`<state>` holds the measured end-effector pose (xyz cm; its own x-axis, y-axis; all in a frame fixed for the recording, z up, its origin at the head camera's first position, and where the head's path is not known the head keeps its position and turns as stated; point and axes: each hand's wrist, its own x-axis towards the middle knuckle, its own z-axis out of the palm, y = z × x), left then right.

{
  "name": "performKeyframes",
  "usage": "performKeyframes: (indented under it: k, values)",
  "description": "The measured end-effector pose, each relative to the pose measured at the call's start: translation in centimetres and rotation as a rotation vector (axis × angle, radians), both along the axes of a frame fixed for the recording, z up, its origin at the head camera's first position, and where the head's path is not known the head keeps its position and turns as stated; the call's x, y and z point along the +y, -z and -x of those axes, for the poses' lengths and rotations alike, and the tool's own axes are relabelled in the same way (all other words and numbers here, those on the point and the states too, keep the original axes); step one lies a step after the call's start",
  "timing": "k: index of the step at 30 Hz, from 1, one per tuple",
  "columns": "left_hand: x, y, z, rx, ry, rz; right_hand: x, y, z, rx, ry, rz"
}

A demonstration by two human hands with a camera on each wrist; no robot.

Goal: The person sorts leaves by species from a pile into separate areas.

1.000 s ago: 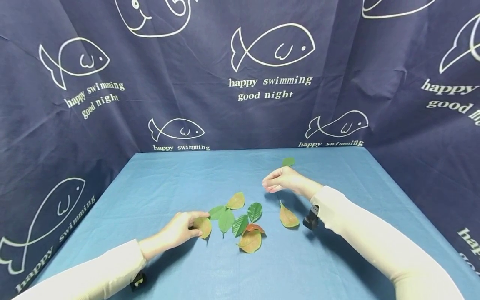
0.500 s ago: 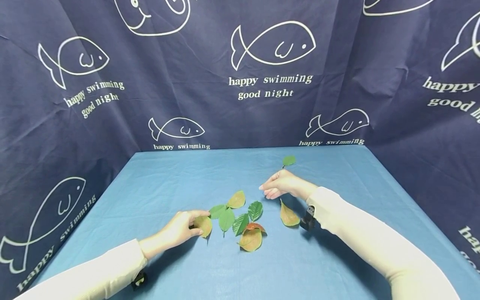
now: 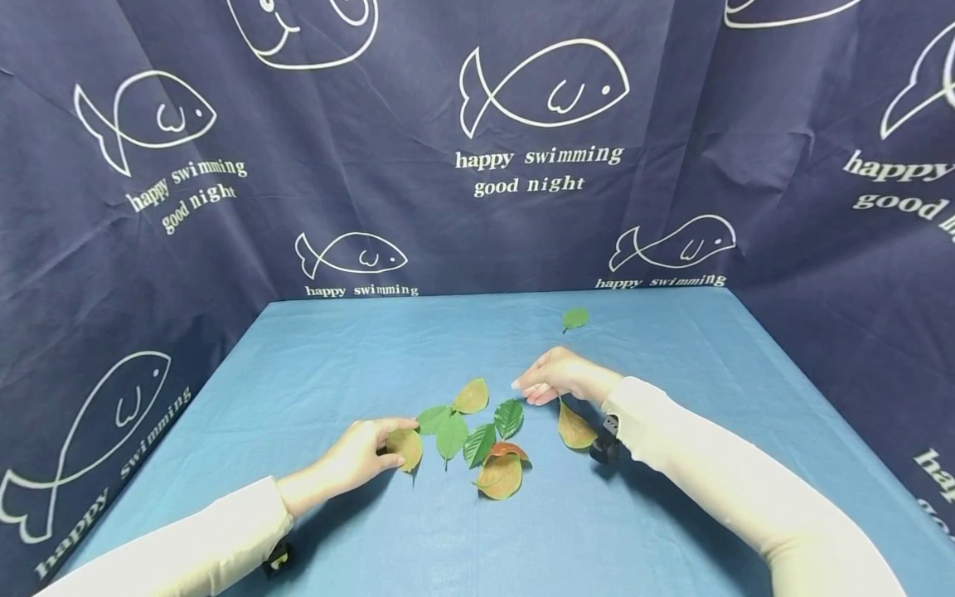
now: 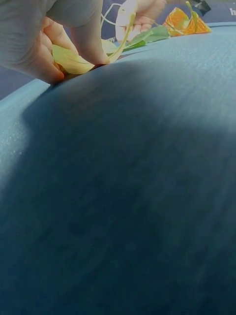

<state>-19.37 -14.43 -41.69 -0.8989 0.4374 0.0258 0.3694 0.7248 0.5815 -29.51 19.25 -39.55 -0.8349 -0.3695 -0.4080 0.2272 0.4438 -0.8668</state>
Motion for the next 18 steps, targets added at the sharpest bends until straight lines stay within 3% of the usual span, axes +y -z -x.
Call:
performKeyframes:
  k: [18]
  values:
    - [0.1, 0.19, 0.21, -0.004, 0.001, 0.006, -0.77, 0.18, -0.46, 0.005, -0.008, -0.006]
